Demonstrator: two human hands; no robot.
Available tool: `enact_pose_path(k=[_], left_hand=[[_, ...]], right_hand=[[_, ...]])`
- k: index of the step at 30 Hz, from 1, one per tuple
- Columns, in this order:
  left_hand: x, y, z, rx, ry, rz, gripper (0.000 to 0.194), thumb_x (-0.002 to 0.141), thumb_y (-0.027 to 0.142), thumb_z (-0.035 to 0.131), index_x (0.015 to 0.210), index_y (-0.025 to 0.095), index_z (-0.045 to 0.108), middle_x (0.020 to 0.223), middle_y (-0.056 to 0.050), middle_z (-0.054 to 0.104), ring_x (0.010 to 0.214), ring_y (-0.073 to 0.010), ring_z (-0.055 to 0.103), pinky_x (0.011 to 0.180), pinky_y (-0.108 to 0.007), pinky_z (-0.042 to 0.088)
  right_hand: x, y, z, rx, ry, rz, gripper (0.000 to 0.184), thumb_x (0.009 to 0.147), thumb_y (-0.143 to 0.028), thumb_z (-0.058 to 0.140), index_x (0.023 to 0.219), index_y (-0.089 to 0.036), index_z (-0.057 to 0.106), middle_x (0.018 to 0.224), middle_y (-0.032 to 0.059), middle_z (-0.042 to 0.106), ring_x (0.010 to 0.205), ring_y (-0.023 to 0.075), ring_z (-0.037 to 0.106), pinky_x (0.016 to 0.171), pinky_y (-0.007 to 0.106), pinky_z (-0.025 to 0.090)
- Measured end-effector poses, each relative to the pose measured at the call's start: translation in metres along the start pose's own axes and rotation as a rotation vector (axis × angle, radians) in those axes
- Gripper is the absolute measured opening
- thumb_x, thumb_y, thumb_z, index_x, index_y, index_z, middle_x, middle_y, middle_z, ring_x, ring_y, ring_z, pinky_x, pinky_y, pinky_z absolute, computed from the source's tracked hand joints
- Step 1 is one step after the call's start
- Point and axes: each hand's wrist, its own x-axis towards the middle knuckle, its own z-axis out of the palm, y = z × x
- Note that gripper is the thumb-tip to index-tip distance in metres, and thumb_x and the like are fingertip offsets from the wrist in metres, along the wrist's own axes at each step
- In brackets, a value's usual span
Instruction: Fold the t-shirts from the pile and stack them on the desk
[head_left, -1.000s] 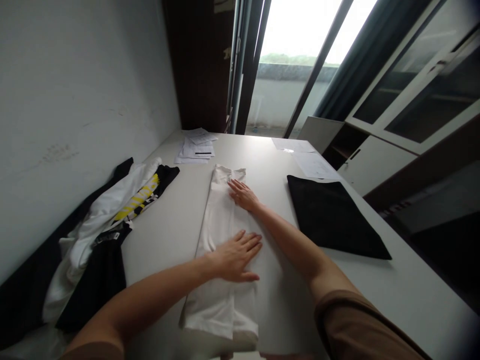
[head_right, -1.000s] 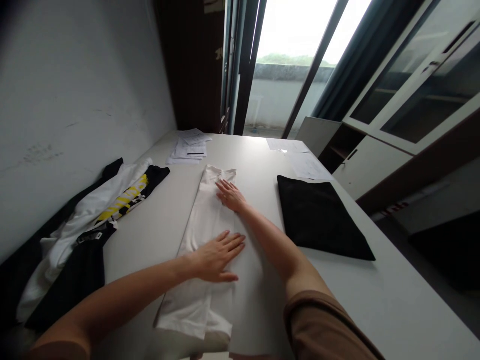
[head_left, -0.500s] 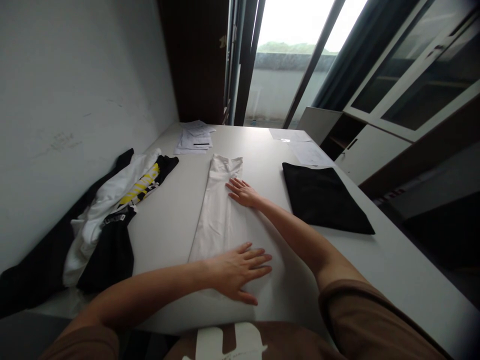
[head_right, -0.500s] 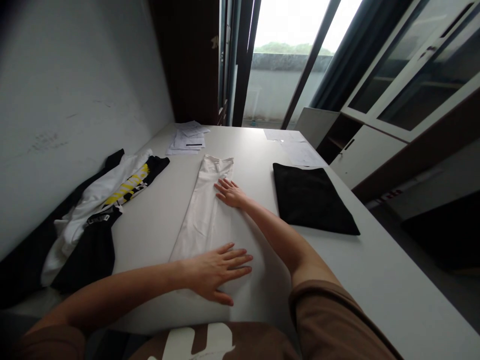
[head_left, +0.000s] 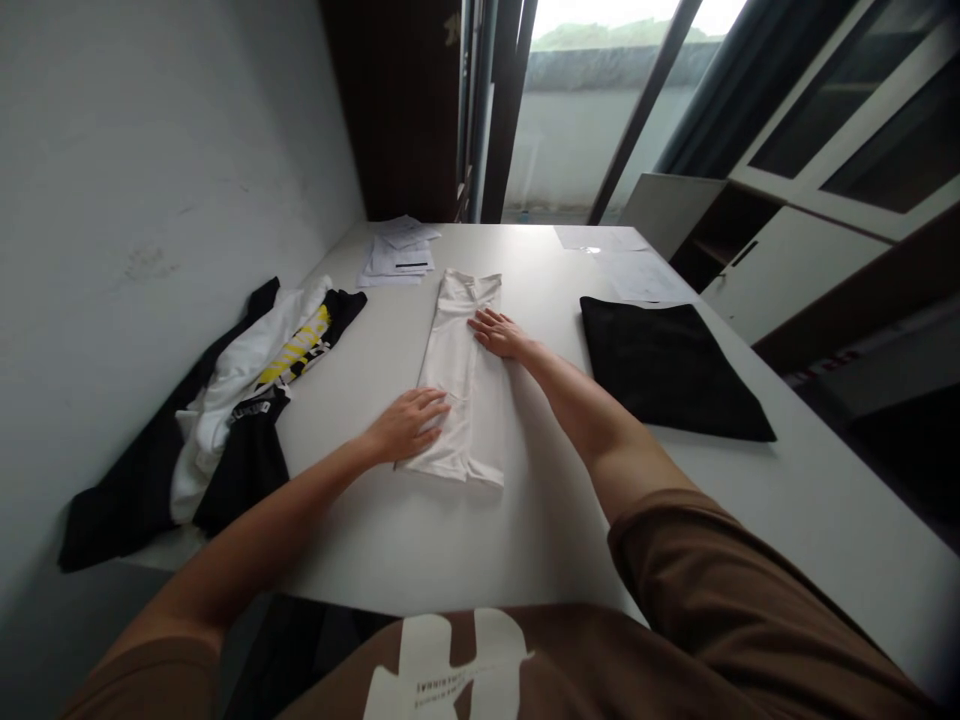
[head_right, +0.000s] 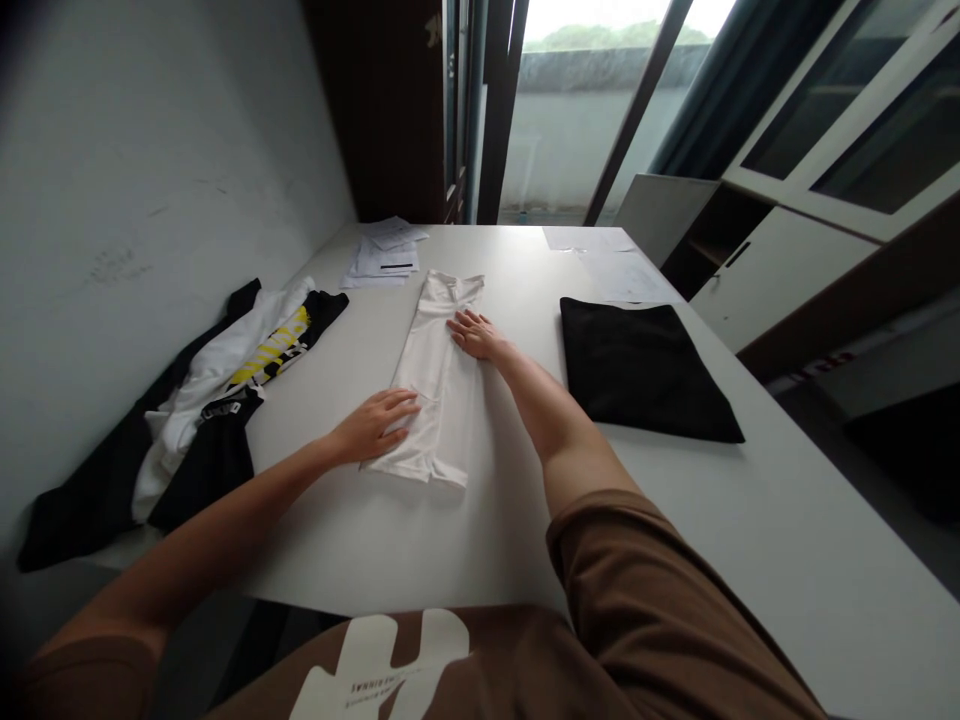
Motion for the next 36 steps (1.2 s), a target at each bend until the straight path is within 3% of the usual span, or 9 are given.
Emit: enact_pose_path(k=[5,10,12,16,22,25,30,33,36], left_hand=[[-0.007,0.004,0.006,-0.017,0.006,0.018,0.041,0.099,0.032,0.053,0.138,0.022,0.058,0.151,-0.011,0.051,0.142,-0.0277,0.043,0.121,-0.051,0.033],[-0.005,0.041,0.005,-0.050,-0.085,0.172,0.050,0.097,0.042,0.057,0.143,0.024,0.053,0.152,-0.012,0.050,0.144,-0.0294,0.040,0.124,-0.053,0.023],[-0.002,0.052,0.005,-0.064,-0.106,0.222,0.051,0.095,0.045,0.061,0.141,0.024,0.055,0.147,-0.013,0.054,0.138,-0.0302,0.045,0.121,-0.052,0.029],[0.008,0.053,0.003,-0.120,-0.104,0.193,0.032,0.095,0.035,0.062,0.124,0.024,0.065,0.121,-0.010,0.064,0.113,-0.0252,0.060,0.103,-0.041,0.046],[0.017,0.036,0.004,-0.286,-0.089,0.076,0.020,0.100,0.027,0.053,0.105,0.020,0.071,0.099,-0.006,0.067,0.093,-0.0185,0.063,0.087,-0.030,0.048],[0.019,0.035,0.008,-0.312,-0.066,0.017,0.022,0.101,0.031,0.053,0.100,0.019,0.071,0.095,-0.005,0.069,0.089,-0.0178,0.063,0.083,-0.028,0.048],[0.014,0.043,0.011,-0.300,-0.018,-0.030,0.022,0.101,0.032,0.052,0.100,0.019,0.070,0.094,-0.004,0.069,0.089,-0.0181,0.062,0.082,-0.029,0.047],[0.007,0.046,0.012,-0.275,0.002,-0.011,0.022,0.102,0.032,0.051,0.104,0.020,0.070,0.097,-0.005,0.069,0.094,-0.0193,0.062,0.086,-0.031,0.047],[0.002,0.047,0.010,-0.215,0.002,0.011,0.021,0.098,0.026,0.054,0.114,0.022,0.067,0.103,-0.006,0.068,0.099,-0.0217,0.061,0.092,-0.034,0.048]], right_hand=[[0.002,-0.001,-0.010,-0.078,0.065,0.046,0.053,0.109,-0.041,0.031,0.157,-0.020,0.039,0.166,0.0111,0.026,0.154,0.0302,0.018,0.124,0.054,0.014],[-0.026,-0.024,-0.014,-0.057,0.219,-0.056,0.046,0.110,-0.032,0.032,0.146,-0.010,0.052,0.155,0.0158,0.045,0.143,0.0253,0.039,0.120,0.039,0.026],[-0.047,-0.034,-0.014,-0.006,0.257,-0.058,0.044,0.110,-0.033,0.032,0.139,-0.012,0.057,0.146,0.0148,0.054,0.134,0.0242,0.048,0.116,0.036,0.032],[-0.102,-0.055,-0.014,0.114,0.322,0.017,0.037,0.108,-0.034,0.036,0.126,-0.019,0.065,0.131,0.0119,0.064,0.120,0.0250,0.056,0.106,0.038,0.041],[-0.200,-0.113,-0.016,0.321,0.312,-0.203,0.029,0.106,-0.035,0.043,0.100,-0.022,0.067,0.099,0.0092,0.068,0.095,0.0218,0.059,0.089,0.035,0.047],[-0.232,-0.148,-0.020,0.356,0.282,-0.266,0.021,0.102,-0.038,0.051,0.098,-0.022,0.064,0.091,0.0068,0.066,0.086,0.0196,0.057,0.079,0.032,0.046],[-0.241,-0.183,-0.027,0.170,0.222,-0.164,0.018,0.094,-0.039,0.063,0.094,-0.022,0.059,0.092,0.0077,0.063,0.087,0.0213,0.055,0.075,0.032,0.043],[-0.239,-0.188,-0.029,0.155,0.175,-0.111,0.008,0.090,-0.026,0.062,0.089,-0.023,0.056,0.088,0.0063,0.063,0.084,0.0207,0.054,0.073,0.030,0.042],[-0.238,-0.185,-0.028,0.256,0.162,-0.068,0.010,0.084,-0.019,0.061,0.087,-0.023,0.052,0.085,0.0030,0.062,0.081,0.0192,0.054,0.070,0.028,0.039]])
